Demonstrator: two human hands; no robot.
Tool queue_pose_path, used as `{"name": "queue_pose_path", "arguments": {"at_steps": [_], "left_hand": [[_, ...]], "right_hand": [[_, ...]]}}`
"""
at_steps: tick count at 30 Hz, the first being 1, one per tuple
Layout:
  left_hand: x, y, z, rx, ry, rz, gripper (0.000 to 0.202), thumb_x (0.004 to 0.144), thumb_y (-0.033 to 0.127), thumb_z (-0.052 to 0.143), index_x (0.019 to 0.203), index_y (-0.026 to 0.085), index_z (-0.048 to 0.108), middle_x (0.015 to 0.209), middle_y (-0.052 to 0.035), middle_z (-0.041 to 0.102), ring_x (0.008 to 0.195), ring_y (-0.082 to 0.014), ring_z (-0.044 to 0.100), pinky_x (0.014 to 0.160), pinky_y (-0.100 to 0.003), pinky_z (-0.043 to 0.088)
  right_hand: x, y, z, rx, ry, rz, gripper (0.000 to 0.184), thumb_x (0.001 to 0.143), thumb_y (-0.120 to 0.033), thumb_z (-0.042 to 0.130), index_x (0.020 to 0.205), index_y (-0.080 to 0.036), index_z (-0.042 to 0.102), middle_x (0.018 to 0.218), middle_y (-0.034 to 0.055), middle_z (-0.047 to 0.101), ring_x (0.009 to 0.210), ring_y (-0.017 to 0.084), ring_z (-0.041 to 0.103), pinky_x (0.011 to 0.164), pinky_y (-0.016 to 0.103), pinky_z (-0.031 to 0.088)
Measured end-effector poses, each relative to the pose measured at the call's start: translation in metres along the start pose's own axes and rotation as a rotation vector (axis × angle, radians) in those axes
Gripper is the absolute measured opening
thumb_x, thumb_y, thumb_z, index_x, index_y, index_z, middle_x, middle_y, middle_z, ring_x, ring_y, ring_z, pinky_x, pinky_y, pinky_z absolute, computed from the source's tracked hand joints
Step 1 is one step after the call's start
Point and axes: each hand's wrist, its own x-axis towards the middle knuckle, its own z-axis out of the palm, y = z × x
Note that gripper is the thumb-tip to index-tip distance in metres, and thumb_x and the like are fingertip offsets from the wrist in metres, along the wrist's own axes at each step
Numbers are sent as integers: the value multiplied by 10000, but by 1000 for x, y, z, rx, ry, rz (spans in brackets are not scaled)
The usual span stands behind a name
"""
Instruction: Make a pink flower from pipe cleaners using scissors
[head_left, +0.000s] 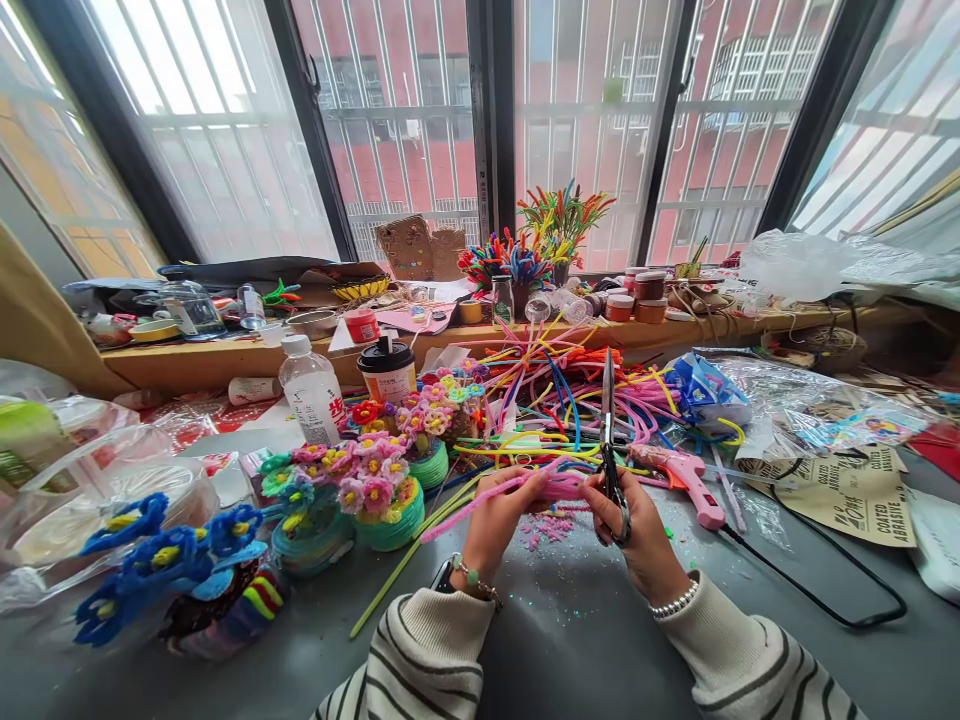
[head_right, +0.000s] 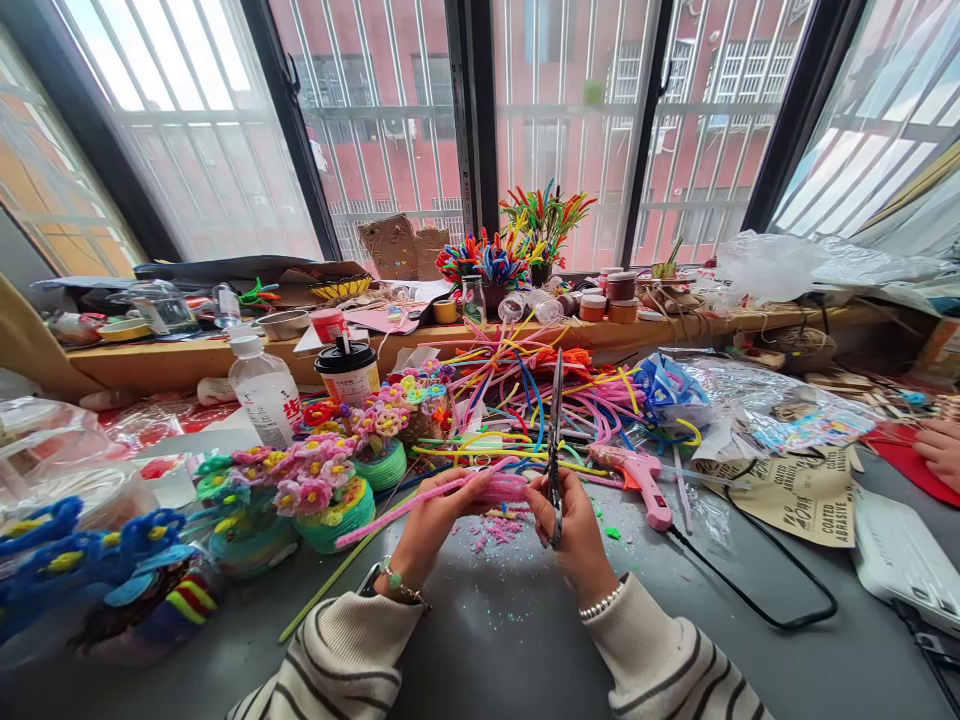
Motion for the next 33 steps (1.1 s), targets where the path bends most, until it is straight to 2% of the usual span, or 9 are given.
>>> {"name": "queue_pose_path", "arguments": {"at_steps": [6,12,14,19,22,25,29,33], "left_hand": [[-2,1,0,21,-114,-54,193,633,343,606,645,153,636,596,-10,574,577,-138,570,579,-272,504],[-3,3,1,19,-90,-42,176,623,330,619,599,156,606,559,13,541,539,-115,555,556,-245,496],[-4,3,2,9,-123,-59,192,621,341,619,608,150,601,563,11,547,544,-123,563,560,-255,495],[-4,2,1,8,-217,-106,239,601,369,631,606,135,586,557,5,566,535,-133,565,538,-259,479],[-4,1,0,-22,-219,-107,245,608,378,626,630,136,589,573,4,572,563,-135,565,562,-269,481],[-4,1,-1,-41,-223,-101,257,617,380,621,654,127,590,605,-10,587,584,-136,566,568,-267,477],[-4,-1,-1,-34,-237,-128,245,611,361,633,621,127,562,570,0,580,533,-118,559,528,-236,453],[-4,-2,-2,0,-266,-149,244,608,365,632,608,135,548,546,5,582,529,-119,563,534,-233,447]], "right_hand": [[0,-3,-4,64,-9,-76,253,675,-350,609,759,-199,423,537,-71,436,394,57,382,381,196,318],[2,-4,-7,25,39,-57,277,667,-383,616,758,-199,430,489,-78,419,376,63,371,358,191,290],[3,-4,-9,2,51,-53,289,675,-414,596,773,-198,432,501,-69,426,370,61,354,346,190,274],[0,-8,-10,-92,-54,-62,310,661,-414,607,834,-192,478,680,-17,504,408,50,361,365,191,291],[-2,-10,-7,-147,-81,-78,371,579,-398,674,830,-193,493,698,0,515,561,118,479,483,219,397],[-4,-9,-4,-158,-78,-108,372,544,-388,696,786,-202,483,738,8,525,690,160,508,598,245,430],[-4,-6,-3,-201,-78,-122,318,595,-367,665,783,-206,465,710,-6,505,665,148,494,583,235,418],[-4,-9,-4,-191,-115,-133,283,653,-391,605,794,-209,441,771,18,529,647,147,501,540,236,420]]}}
